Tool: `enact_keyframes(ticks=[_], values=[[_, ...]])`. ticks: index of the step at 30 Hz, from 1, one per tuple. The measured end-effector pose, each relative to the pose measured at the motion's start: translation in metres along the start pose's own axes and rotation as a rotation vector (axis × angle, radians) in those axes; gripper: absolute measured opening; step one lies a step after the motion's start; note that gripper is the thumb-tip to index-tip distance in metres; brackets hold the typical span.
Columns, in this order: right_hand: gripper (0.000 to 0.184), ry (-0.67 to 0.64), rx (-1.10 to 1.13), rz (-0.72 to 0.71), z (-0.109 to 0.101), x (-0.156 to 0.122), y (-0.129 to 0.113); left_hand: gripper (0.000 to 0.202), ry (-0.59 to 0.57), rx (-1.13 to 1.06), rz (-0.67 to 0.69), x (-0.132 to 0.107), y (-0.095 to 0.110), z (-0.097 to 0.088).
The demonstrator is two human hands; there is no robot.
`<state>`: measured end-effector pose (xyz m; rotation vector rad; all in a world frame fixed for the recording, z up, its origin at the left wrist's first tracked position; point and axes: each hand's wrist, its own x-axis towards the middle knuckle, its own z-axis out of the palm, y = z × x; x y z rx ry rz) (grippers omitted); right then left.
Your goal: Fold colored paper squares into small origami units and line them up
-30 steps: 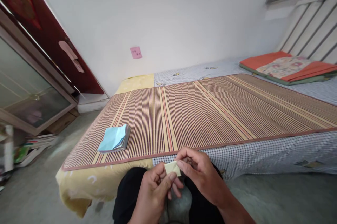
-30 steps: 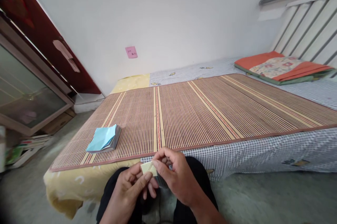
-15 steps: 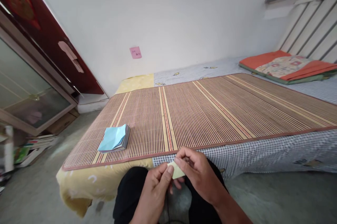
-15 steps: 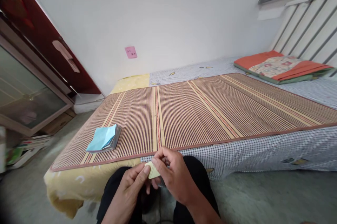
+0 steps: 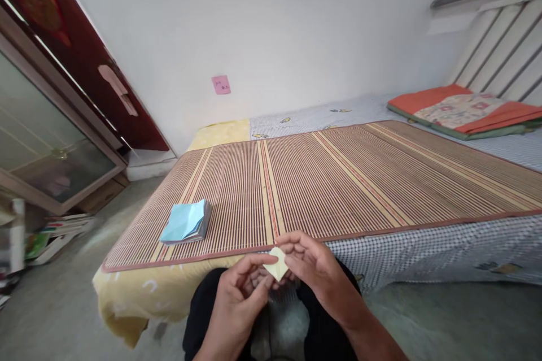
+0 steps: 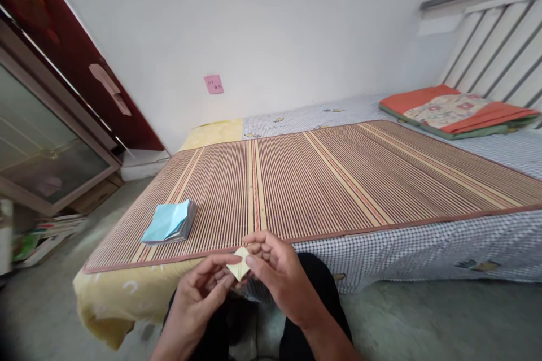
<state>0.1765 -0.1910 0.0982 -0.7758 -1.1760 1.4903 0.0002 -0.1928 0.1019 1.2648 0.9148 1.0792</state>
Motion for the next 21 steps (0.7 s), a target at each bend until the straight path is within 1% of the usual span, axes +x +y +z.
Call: enact_keyframes(ticks=[3, 7, 8, 11, 13, 16, 18, 21], values=[[0.026, -0.029, -0.121, -0.055, -0.001, -0.006, -0.001, 0.022, 0.081, -0.027, 0.015, 0.001, -0.002, -0.001], [0.011, 0.072, -0.292, -0.167, 0.0, -0.008, 0.001, 0.023, 0.103, -0.006, 0.029, 0.001, -0.001, -0.001], [0.011, 0.084, -0.328, -0.198, 0.001, -0.007, 0.002, 0.024, 0.108, -0.003, 0.034, 0.0, -0.001, -0.001], [0.017, 0.073, -0.399, -0.263, 0.002, -0.006, 0.002, 0.026, 0.123, -0.006, 0.053, 0.0, -0.001, -0.002], [0.018, 0.071, -0.417, -0.275, 0.003, -0.005, 0.002, 0.026, 0.128, -0.003, 0.06, 0.0, -0.002, -0.002], [0.01, 0.118, -0.439, -0.309, 0.004, -0.004, 0.003, 0.023, 0.138, 0.039, 0.06, 0.0, -0.002, -0.003], [0.006, 0.15, -0.469, -0.343, 0.007, -0.003, 0.006, 0.02, 0.16, 0.103, 0.09, 0.001, 0.0, -0.003], [0.011, 0.201, -0.518, -0.392, 0.011, -0.001, 0.011, 0.017, 0.214, 0.172, 0.155, 0.001, 0.002, -0.001]])
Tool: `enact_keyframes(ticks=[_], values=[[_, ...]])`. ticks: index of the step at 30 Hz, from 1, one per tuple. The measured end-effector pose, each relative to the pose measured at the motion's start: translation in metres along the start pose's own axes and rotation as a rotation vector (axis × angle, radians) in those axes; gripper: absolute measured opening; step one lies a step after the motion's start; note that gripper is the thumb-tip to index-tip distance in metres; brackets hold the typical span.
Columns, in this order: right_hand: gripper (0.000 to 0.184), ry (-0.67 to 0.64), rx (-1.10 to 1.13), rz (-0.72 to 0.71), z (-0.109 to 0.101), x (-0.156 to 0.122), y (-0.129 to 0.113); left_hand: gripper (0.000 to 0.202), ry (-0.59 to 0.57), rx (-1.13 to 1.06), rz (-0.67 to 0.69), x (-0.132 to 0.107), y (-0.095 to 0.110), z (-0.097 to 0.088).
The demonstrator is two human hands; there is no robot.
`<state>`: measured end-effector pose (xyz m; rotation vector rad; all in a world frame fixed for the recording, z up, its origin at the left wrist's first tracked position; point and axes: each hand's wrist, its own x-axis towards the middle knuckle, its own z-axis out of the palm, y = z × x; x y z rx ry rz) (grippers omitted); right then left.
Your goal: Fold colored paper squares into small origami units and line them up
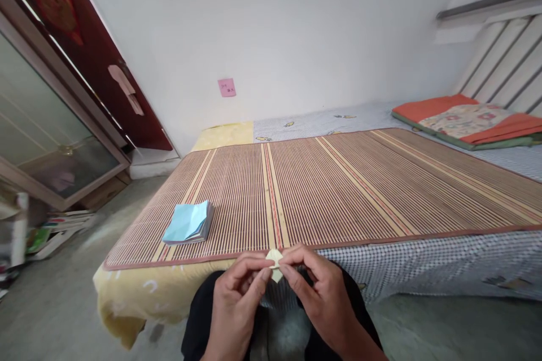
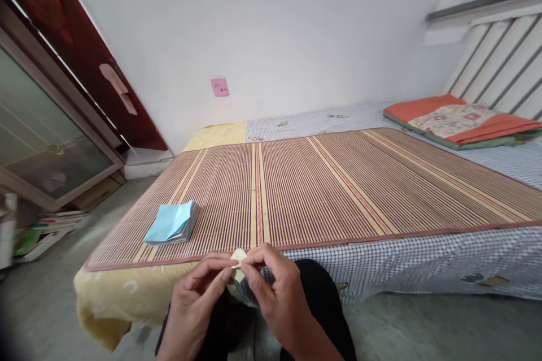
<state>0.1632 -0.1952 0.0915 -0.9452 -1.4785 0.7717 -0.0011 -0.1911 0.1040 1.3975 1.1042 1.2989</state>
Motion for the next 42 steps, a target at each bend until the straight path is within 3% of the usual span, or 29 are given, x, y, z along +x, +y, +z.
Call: enact_keyframes(ticks=[9, 12, 14, 16, 20, 23, 27, 30, 32, 36, 39, 42], values=[[0.006, 0.083, -0.067, -0.026, 0.007, -0.003, 0.002, 0.02, 0.071, -0.048, -0.104, 0.0, -0.005, 0.002], [0.006, -0.021, -0.095, 0.008, -0.001, 0.0, -0.001, 0.029, -0.076, -0.111, -0.189, 0.005, -0.005, -0.002], [0.008, -0.128, -0.088, 0.051, -0.006, 0.003, -0.004, 0.024, -0.205, -0.118, -0.224, 0.008, -0.006, -0.005], [0.007, -0.174, -0.052, 0.104, -0.009, 0.006, -0.005, 0.019, -0.248, -0.123, -0.24, 0.01, -0.008, -0.007], [0.013, -0.164, 0.084, 0.244, -0.003, 0.006, -0.001, 0.019, -0.108, -0.192, -0.25, 0.008, -0.012, -0.004], [0.013, -0.183, 0.127, 0.282, 0.005, 0.002, 0.006, 0.019, -0.077, -0.278, -0.262, 0.006, -0.012, 0.0], [0.018, -0.144, 0.041, 0.184, 0.009, -0.002, 0.012, 0.017, -0.089, -0.151, -0.211, 0.006, -0.01, -0.001], [0.012, -0.127, -0.183, -0.032, 0.008, -0.003, 0.016, 0.025, -0.019, 0.18, -0.027, 0.005, -0.008, -0.005], [0.015, -0.116, -0.334, -0.161, 0.009, -0.003, 0.017, 0.03, -0.041, 0.321, 0.073, 0.003, -0.006, -0.006], [0.022, -0.044, -0.402, -0.34, 0.011, -0.003, 0.015, 0.014, -0.125, 0.313, 0.147, -0.002, -0.005, -0.007], [0.018, 0.026, -0.228, -0.311, 0.01, -0.003, 0.01, 0.011, -0.055, 0.188, 0.099, -0.005, -0.006, -0.008], [0.013, 0.034, -0.073, -0.149, 0.01, -0.005, 0.007, 0.01, -0.023, 0.045, 0.011, -0.005, -0.006, -0.009]])
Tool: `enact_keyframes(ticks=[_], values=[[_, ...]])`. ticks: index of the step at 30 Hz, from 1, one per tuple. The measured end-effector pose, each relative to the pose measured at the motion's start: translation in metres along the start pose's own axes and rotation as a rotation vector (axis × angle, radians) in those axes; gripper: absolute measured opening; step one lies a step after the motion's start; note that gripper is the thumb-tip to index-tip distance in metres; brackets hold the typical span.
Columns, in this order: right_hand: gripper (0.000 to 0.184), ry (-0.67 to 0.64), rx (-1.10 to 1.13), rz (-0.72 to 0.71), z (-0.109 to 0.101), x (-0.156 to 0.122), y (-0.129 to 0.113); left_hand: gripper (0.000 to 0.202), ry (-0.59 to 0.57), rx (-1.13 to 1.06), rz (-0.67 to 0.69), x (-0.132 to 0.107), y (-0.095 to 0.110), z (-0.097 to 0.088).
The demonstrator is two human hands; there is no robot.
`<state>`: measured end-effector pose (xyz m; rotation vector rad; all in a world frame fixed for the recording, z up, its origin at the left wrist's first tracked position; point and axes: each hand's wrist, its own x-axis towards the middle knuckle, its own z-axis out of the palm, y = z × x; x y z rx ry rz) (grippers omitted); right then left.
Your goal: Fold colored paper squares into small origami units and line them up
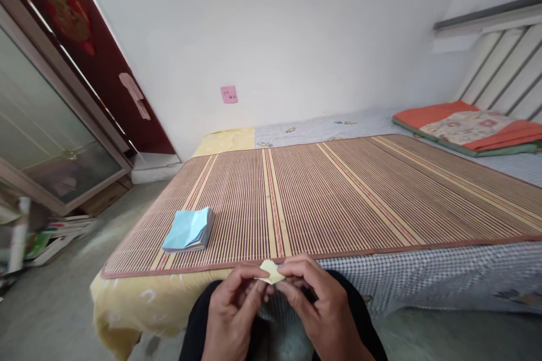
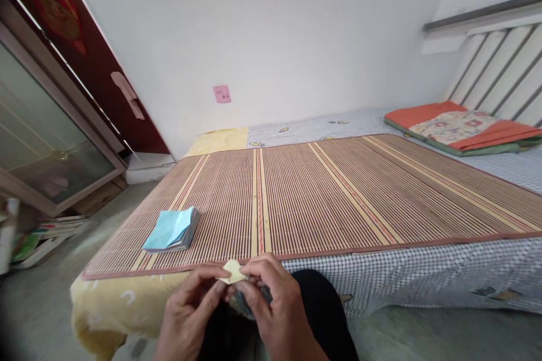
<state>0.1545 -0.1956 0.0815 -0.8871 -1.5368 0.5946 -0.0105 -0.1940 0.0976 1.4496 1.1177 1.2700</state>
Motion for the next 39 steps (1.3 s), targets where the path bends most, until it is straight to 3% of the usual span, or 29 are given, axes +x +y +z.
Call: enact_keyframes(ticks=[4, 12, 17, 22, 28, 35, 39], values=[[0.004, -0.016, 0.147, 0.147, 0.002, -0.003, -0.002, 0.015, -0.004, -0.122, -0.062, 0.003, 0.003, 0.003], [0.015, 0.046, 0.079, 0.103, 0.005, 0.0, -0.008, 0.018, 0.065, -0.092, -0.047, 0.006, 0.007, 0.005], [0.012, 0.097, 0.169, 0.188, 0.008, -0.002, -0.006, 0.016, 0.063, -0.08, -0.046, 0.002, 0.002, 0.006], [0.009, 0.062, 0.213, 0.308, 0.007, -0.004, -0.004, 0.026, 0.075, -0.228, -0.206, 0.002, -0.003, 0.006], [0.016, -0.052, 0.376, 0.364, 0.004, 0.003, -0.011, 0.023, -0.02, -0.122, -0.166, 0.004, 0.005, 0.005], [0.024, -0.062, 0.14, 0.247, 0.002, 0.005, -0.006, 0.029, -0.048, -0.173, -0.197, 0.006, 0.004, 0.009], [0.022, -0.075, 0.12, 0.262, 0.002, 0.004, 0.001, 0.03, -0.063, -0.175, -0.191, 0.007, 0.0, 0.01]])
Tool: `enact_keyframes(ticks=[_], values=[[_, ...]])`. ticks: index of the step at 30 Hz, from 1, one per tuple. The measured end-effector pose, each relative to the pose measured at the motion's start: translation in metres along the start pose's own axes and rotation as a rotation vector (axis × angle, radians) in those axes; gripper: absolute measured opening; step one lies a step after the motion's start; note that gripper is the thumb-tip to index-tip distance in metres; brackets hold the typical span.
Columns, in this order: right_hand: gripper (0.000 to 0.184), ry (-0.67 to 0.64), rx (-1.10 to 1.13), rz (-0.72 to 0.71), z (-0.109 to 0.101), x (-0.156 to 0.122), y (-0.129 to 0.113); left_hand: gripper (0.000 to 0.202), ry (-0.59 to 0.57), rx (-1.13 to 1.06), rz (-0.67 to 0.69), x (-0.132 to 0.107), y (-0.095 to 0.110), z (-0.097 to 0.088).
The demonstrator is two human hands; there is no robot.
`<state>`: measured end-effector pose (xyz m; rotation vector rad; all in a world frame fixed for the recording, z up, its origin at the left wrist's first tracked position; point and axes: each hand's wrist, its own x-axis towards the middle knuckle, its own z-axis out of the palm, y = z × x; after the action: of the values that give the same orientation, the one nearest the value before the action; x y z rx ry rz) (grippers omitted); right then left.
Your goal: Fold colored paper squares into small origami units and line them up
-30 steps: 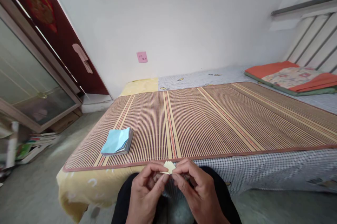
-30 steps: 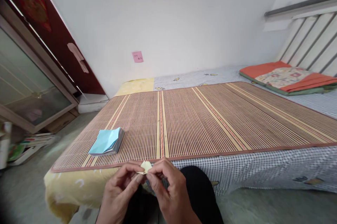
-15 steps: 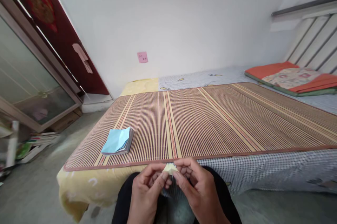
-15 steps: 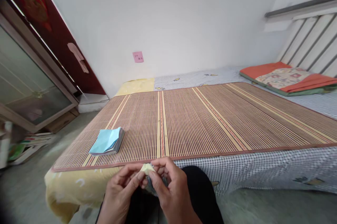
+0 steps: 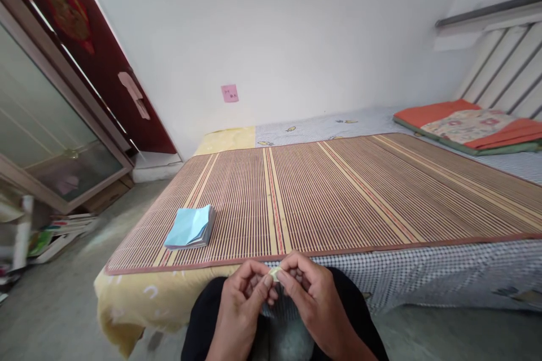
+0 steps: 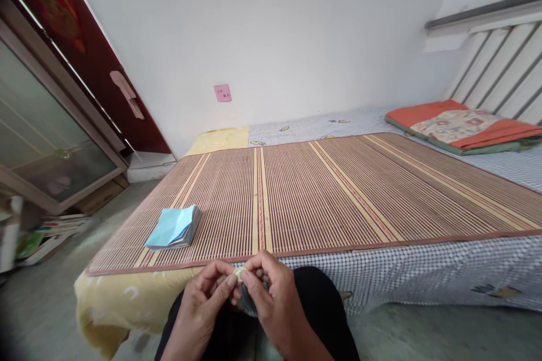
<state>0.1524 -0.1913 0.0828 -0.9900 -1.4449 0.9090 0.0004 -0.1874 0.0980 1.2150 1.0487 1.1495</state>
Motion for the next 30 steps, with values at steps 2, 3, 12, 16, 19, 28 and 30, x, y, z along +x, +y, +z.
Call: enact_keyframes(ticks=[2, 3, 12, 16, 19, 28, 30], values=[[0.018, -0.001, -0.033, -0.044, -0.001, 0.0, 0.004, 0.03, -0.008, -0.013, -0.002, 0.0, -0.001, 0.0], [0.015, -0.003, -0.051, -0.082, -0.002, 0.0, 0.005, 0.029, -0.011, -0.025, -0.005, 0.001, 0.0, -0.001], [0.029, -0.066, -0.107, -0.233, -0.007, -0.005, 0.0, 0.025, -0.015, -0.185, -0.058, -0.001, -0.003, -0.004], [0.024, 0.166, -0.015, -0.107, 0.025, -0.016, 0.013, 0.026, 0.183, -0.311, -0.163, -0.007, -0.023, 0.02], [0.03, 0.272, 0.102, 0.098, 0.041, -0.021, 0.026, 0.028, 0.27, -0.407, -0.254, -0.007, -0.035, 0.033], [0.017, -0.155, 0.356, 0.086, 0.004, -0.014, 0.017, 0.036, 0.052, -0.225, -0.213, 0.006, -0.024, 0.0], [0.014, -0.13, 0.33, 0.052, 0.005, -0.015, 0.016, 0.04, 0.051, -0.232, -0.202, 0.006, -0.021, -0.001]])
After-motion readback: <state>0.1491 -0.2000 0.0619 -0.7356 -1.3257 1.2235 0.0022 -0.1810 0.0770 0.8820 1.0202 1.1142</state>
